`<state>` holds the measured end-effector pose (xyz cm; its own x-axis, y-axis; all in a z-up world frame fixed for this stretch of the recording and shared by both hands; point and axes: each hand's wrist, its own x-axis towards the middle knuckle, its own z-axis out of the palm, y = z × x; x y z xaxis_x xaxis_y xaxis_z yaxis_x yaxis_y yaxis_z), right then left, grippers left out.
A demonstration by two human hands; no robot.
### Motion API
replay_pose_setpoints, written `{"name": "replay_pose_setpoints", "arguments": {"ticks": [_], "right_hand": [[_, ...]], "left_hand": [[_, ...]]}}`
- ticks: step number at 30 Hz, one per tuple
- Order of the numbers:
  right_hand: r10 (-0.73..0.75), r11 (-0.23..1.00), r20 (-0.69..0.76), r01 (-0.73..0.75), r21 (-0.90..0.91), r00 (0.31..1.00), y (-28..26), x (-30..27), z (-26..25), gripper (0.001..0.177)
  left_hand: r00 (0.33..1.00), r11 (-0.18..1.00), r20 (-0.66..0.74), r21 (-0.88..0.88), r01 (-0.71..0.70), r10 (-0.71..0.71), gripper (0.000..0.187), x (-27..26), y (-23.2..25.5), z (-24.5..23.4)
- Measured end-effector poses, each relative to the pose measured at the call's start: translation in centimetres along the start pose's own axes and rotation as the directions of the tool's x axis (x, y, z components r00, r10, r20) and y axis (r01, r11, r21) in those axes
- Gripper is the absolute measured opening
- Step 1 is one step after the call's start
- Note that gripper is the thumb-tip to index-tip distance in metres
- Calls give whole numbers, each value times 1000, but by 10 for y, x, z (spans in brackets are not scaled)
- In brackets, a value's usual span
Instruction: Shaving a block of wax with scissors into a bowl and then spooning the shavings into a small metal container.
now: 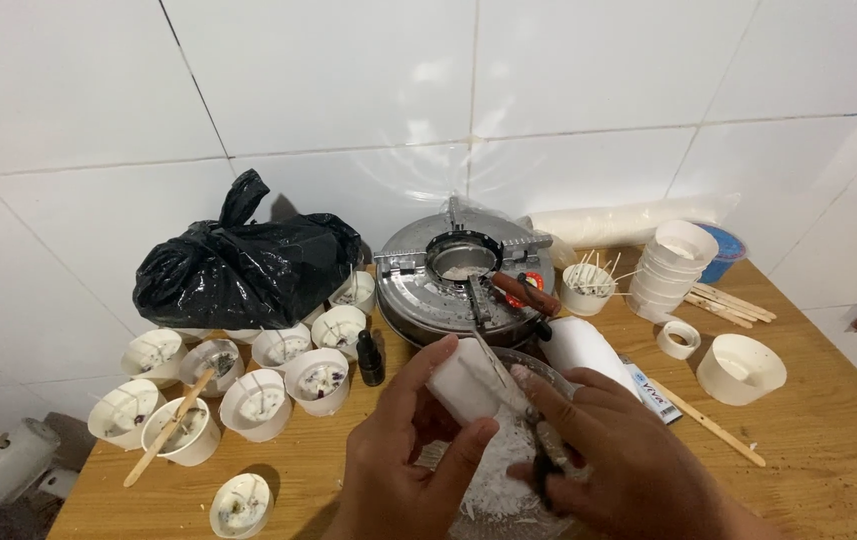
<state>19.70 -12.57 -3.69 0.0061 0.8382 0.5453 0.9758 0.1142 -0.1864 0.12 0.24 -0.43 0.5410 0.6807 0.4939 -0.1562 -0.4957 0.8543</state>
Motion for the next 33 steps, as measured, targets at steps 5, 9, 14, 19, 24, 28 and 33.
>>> {"name": "replay_pose_setpoints", "arguments": {"ticks": [5,9,14,19,24,28,33], "right_hand": [[-96,995,-88,95,-18,991,-5,3,-2,77],[-49,999,-93,47,-26,994,-7,1,1,81],[-25,999,-30,24,-22,999,0,-3,2,73],[-50,998,-42,49,-35,998,-1,-5,5,82],[-77,997,-80,75,-18,994,2,0,1,65],[4,999,-5,-4,-38,1000,-1,-7,5,94],[-88,996,-110,87,-11,990,-8,5,-3,66]], "left_hand": [[999,999,0,8,48,-48,62,1,5,-2],[1000,999,2,-34,-1,1,61,1,2,-1],[997,997,-13,4,76,-75,62,1,4,-1],[998,997,-6,-42,65,-65,62,0,4,1],[994,993,-5,24,112,-112,63,1,9,-1],[1000,1000,-7,26,-3,4,60,0,5,-1],[1000,999,-16,49,23,-22,61,0,6,-1]]}}
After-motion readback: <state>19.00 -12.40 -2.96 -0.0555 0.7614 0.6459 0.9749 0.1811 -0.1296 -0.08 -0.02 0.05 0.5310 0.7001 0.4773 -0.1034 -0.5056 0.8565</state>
